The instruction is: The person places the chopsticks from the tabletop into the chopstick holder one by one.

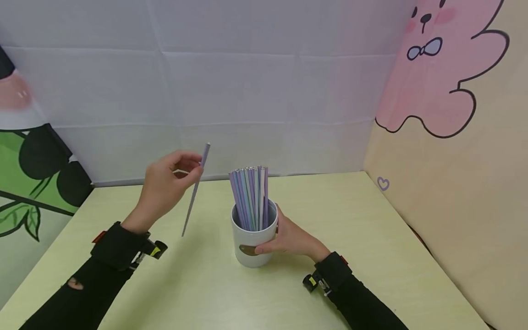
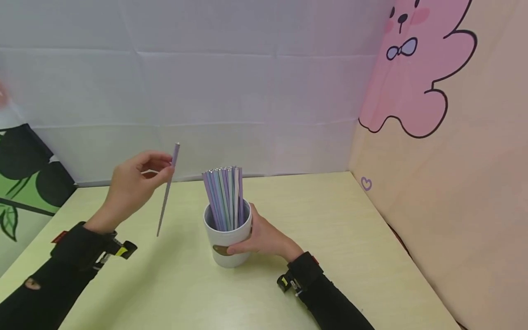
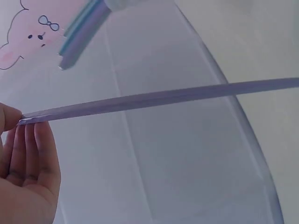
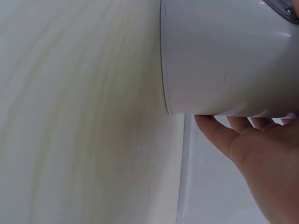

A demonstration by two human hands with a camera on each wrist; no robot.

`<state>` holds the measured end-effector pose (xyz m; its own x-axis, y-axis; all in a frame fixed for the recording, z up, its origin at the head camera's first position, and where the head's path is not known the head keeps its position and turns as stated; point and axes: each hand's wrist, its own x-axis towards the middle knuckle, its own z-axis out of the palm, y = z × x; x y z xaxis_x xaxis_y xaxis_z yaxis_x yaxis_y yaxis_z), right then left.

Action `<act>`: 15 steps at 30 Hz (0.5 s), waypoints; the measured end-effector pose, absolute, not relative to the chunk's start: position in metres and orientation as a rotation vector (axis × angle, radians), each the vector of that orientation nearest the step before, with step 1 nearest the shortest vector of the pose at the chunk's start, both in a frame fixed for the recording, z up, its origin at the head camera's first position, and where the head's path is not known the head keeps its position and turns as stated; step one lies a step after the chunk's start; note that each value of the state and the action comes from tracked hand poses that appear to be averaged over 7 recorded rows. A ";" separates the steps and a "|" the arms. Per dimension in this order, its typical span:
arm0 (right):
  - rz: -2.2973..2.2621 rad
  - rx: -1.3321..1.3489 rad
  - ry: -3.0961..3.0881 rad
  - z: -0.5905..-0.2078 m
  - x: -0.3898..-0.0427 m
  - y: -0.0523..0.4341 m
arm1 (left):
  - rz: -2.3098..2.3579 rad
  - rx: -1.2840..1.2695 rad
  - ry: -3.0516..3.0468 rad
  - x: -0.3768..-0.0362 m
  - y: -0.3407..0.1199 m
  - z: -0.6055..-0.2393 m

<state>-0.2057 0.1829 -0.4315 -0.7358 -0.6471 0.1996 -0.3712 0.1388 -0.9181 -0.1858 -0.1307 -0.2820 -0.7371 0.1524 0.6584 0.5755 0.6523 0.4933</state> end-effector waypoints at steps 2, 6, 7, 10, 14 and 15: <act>-1.632 -0.996 2.173 -0.432 -0.206 0.182 | -1.013 -0.548 -2.235 -0.179 -0.120 -0.271; -1.632 -1.002 2.171 -0.432 -0.208 0.182 | -1.114 -0.556 -2.138 -0.168 -0.099 -0.251; -1.632 -1.007 2.169 -0.432 -0.207 0.182 | -1.133 -0.569 -2.116 -0.165 -0.094 -0.247; -1.631 -1.017 2.168 -0.432 -0.207 0.182 | -1.178 -0.612 -2.061 -0.159 -0.080 -0.235; -1.632 -1.025 2.169 -0.434 -0.209 0.182 | -1.230 -0.638 -1.999 -0.156 -0.065 -0.226; -1.632 -1.025 2.168 -0.435 -0.209 0.182 | -1.246 -0.642 -1.983 -0.157 -0.062 -0.224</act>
<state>-0.2093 0.1820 -0.4349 -0.7249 -0.6548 0.2139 -0.3864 0.1296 -0.9132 -0.1567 -0.0619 -0.2244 -0.6337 0.0433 0.7723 0.7146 0.4152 0.5631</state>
